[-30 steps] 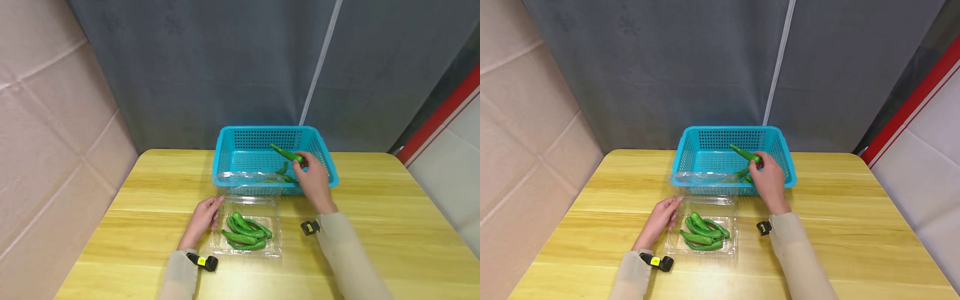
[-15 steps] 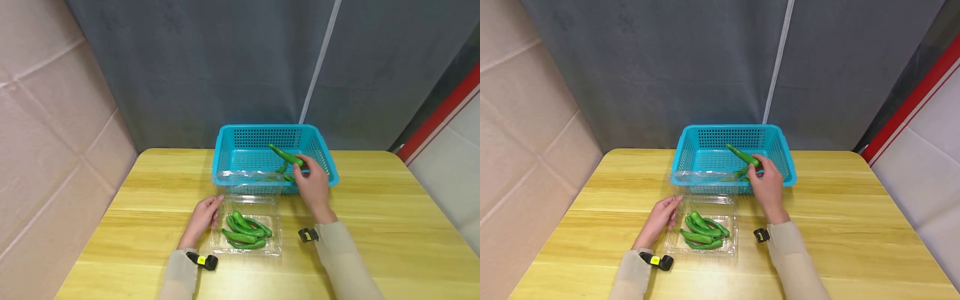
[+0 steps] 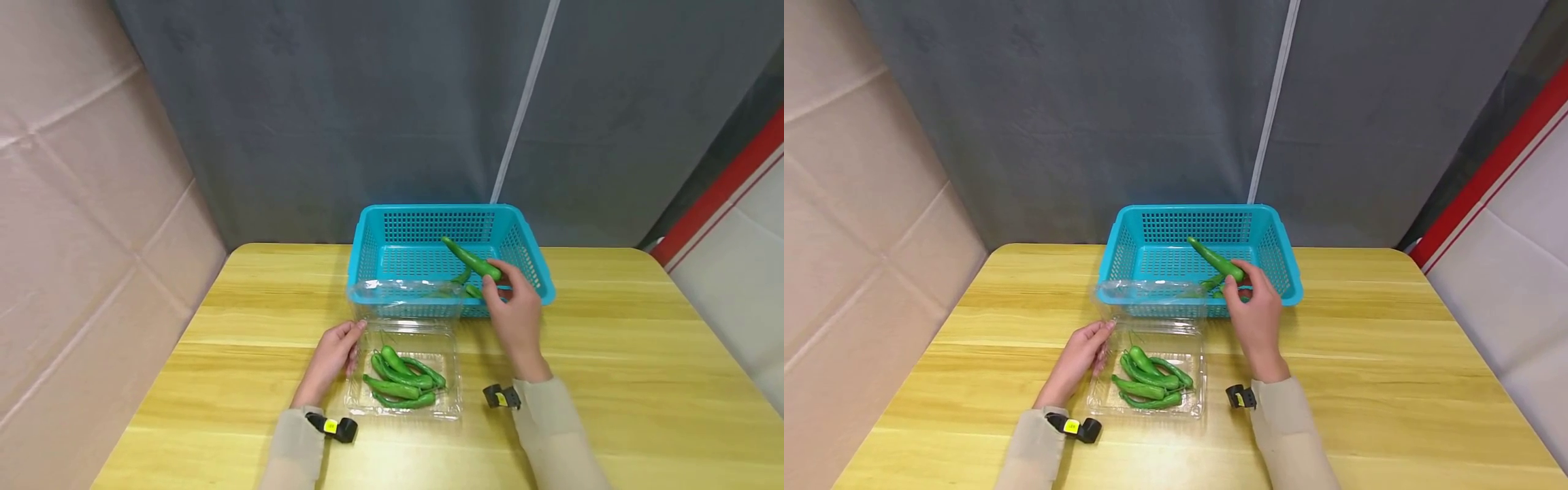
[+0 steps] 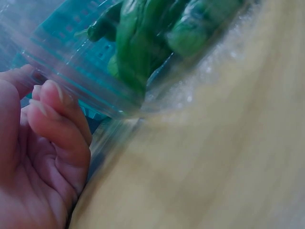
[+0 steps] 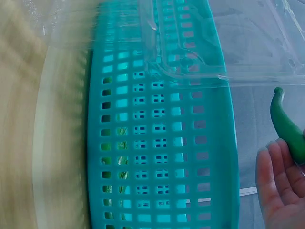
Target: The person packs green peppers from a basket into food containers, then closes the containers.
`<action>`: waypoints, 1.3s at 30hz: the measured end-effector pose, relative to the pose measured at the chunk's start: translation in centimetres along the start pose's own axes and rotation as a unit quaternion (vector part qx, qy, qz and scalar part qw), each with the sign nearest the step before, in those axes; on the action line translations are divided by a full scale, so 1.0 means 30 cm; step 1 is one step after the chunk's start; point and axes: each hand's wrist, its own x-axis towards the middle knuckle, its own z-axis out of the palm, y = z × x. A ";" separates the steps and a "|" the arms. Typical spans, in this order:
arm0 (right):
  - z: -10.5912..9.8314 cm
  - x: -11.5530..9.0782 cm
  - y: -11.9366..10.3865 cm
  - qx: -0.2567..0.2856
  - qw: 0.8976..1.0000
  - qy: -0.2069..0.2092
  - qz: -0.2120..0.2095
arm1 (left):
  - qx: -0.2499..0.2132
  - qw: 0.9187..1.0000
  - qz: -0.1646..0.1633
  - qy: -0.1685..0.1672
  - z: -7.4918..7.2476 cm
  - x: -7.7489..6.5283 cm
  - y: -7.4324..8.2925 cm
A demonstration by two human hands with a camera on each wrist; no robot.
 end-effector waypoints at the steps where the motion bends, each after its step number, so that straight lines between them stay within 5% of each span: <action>1: -0.003 -0.002 -0.001 0.002 1.000 0.001 0.002 | -0.001 1.000 -0.002 -0.001 0.001 0.000 -0.001; 11: -0.028 -0.015 -0.030 0.040 0.999 -0.002 -0.020 | 0.003 1.000 0.000 0.003 0.003 -0.002 0.001; 19: -0.055 -0.022 -0.094 0.120 0.991 -0.014 -0.066 | 0.003 1.000 0.002 0.000 0.000 -0.001 0.005; 28: -0.084 -0.030 -0.230 0.165 0.971 -0.050 -0.166 | 0.007 1.000 0.003 0.000 -0.001 0.001 0.002; 39: -0.095 -0.025 -0.238 0.135 0.938 -0.146 -0.285 | 0.002 1.000 0.003 -0.003 0.000 0.003 -0.004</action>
